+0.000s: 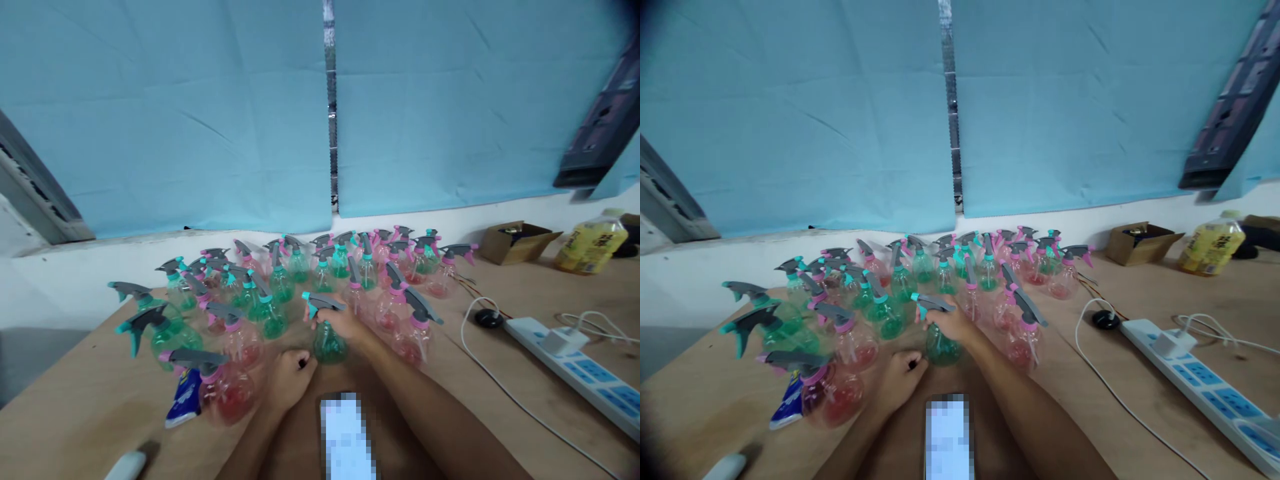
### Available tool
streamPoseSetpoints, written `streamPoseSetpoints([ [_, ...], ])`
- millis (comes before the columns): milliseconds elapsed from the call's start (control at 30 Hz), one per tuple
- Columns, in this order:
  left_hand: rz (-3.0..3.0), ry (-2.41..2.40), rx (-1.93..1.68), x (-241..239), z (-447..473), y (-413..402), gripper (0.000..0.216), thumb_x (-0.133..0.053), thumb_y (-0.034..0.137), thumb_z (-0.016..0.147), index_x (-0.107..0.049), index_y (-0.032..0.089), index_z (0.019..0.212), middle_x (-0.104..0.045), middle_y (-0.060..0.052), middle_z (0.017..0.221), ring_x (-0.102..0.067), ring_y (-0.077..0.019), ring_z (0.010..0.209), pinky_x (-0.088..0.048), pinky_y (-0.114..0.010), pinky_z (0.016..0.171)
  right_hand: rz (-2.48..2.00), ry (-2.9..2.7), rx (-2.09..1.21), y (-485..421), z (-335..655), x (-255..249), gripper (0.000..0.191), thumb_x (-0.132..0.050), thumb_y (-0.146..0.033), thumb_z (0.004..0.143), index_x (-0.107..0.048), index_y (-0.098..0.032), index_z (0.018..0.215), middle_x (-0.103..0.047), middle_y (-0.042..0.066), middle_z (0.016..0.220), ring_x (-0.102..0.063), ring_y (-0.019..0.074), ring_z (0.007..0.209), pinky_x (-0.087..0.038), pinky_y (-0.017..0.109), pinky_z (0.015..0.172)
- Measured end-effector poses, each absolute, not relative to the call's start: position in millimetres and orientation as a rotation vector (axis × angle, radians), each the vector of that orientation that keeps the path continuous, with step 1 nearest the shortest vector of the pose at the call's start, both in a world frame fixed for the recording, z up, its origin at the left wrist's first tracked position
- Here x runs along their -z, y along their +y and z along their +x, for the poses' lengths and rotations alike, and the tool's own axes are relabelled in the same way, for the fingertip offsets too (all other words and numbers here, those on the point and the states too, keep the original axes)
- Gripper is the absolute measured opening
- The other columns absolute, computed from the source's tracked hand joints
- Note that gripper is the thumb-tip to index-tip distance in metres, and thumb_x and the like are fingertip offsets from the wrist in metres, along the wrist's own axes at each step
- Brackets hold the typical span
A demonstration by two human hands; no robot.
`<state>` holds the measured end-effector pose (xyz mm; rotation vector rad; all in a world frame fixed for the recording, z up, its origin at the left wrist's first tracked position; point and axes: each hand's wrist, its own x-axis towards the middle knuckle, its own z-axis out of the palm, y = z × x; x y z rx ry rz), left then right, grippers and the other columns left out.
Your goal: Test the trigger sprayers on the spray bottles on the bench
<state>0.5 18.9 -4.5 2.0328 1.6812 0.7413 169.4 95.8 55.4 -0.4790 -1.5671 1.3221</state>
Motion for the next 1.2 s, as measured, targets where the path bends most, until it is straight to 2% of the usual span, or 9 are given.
streamPoseSetpoints([
  [100, 2.047, 1.668, -0.747, 4.4, 0.6, 18.6, 0.034, -0.045, 0.030, 0.083, -0.043, 0.018, 0.051, -0.041, 0.004, 0.052, -0.041, -0.0106, 0.054, -0.020, -0.026, 0.055, -0.527, -1.536, -1.278, 97.0, 164.1, -51.0, 0.033, -0.049, -0.012, 0.065, -0.072, -0.020, 0.088, -0.070, -0.001, 0.076, -0.061, 0.0137, 0.060, -0.049, 0.025, 0.060],
  [200, 2.040, 1.667, -0.755, 4.1, 0.7, 18.4, 0.033, -0.046, 0.029, 0.083, -0.046, 0.018, 0.052, -0.042, 0.004, 0.052, -0.042, -0.0108, 0.055, -0.021, -0.026, 0.055, -0.671, -1.494, -1.050, 92.4, 157.4, -46.5, 0.041, -0.051, -0.015, 0.070, -0.068, -0.022, 0.107, -0.071, 0.001, 0.089, -0.061, 0.0153, 0.068, -0.051, 0.028, 0.067],
  [367, 2.067, 1.661, -0.737, 2.7, 0.7, 17.8, 0.032, -0.047, 0.028, 0.083, -0.048, 0.017, 0.053, -0.045, 0.004, 0.053, -0.044, -0.0109, 0.057, -0.021, -0.026, 0.055, -0.802, -1.532, -0.500, 77.9, 152.0, -30.3, 0.067, -0.056, -0.019, 0.072, -0.042, -0.021, 0.137, -0.063, 0.008, 0.113, -0.059, 0.0229, 0.099, -0.047, 0.038, 0.092],
  [467, 2.034, 1.685, -0.733, 2.2, 0.8, 17.4, 0.033, -0.047, 0.029, 0.083, -0.052, 0.017, 0.053, -0.048, 0.004, 0.052, -0.044, -0.0109, 0.055, -0.021, -0.026, 0.054, -0.805, -1.778, -0.255, 76.3, 151.1, -19.0, 0.069, -0.054, -0.019, 0.069, -0.040, -0.016, 0.137, -0.054, 0.014, 0.122, -0.050, 0.0308, 0.113, -0.039, 0.049, 0.099],
  [533, 2.015, 1.681, -0.737, 2.1, 0.9, 17.2, 0.032, -0.048, 0.028, 0.082, -0.053, 0.017, 0.053, -0.049, 0.004, 0.052, -0.043, -0.0111, 0.055, -0.021, -0.025, 0.054, -0.903, -1.866, -0.155, 78.6, 149.4, -14.5, 0.065, -0.055, -0.022, 0.069, -0.043, -0.012, 0.132, -0.051, 0.017, 0.122, -0.045, 0.0345, 0.114, -0.035, 0.055, 0.099],
  [733, 2.039, 1.704, -0.726, 4.0, 0.6, 17.8, 0.031, -0.049, 0.027, 0.081, -0.051, 0.017, 0.052, -0.046, 0.005, 0.051, -0.042, -0.0106, 0.054, -0.022, -0.025, 0.055, -1.097, -1.872, -0.092, 83.6, 142.9, -12.4, 0.073, -0.057, -0.026, 0.072, -0.033, -0.004, 0.137, -0.043, 0.022, 0.125, -0.042, 0.0353, 0.113, -0.036, 0.057, 0.097],
  [933, 2.096, 1.688, -0.700, 5.3, 0.1, 18.7, 0.030, -0.047, 0.026, 0.083, -0.047, 0.017, 0.054, -0.049, 0.005, 0.053, -0.044, -0.0102, 0.054, -0.021, -0.026, 0.055, -1.098, -1.846, -0.169, 82.6, 138.7, -11.5, 0.064, -0.050, -0.029, 0.090, -0.026, -0.012, 0.146, -0.041, 0.020, 0.137, -0.039, 0.0328, 0.127, -0.037, 0.052, 0.105],
  [1200, 2.094, 1.698, -0.677, -1.1, 2.4, 16.6, 0.029, -0.048, 0.025, 0.082, -0.046, 0.017, 0.054, -0.050, 0.004, 0.053, -0.047, -0.0104, 0.055, -0.020, -0.026, 0.055, -1.044, -1.736, -0.421, 87.5, 132.7, -1.8, 0.076, -0.060, -0.023, 0.084, -0.021, -0.017, 0.149, -0.038, 0.017, 0.140, -0.039, 0.0287, 0.134, -0.038, 0.048, 0.110],
])
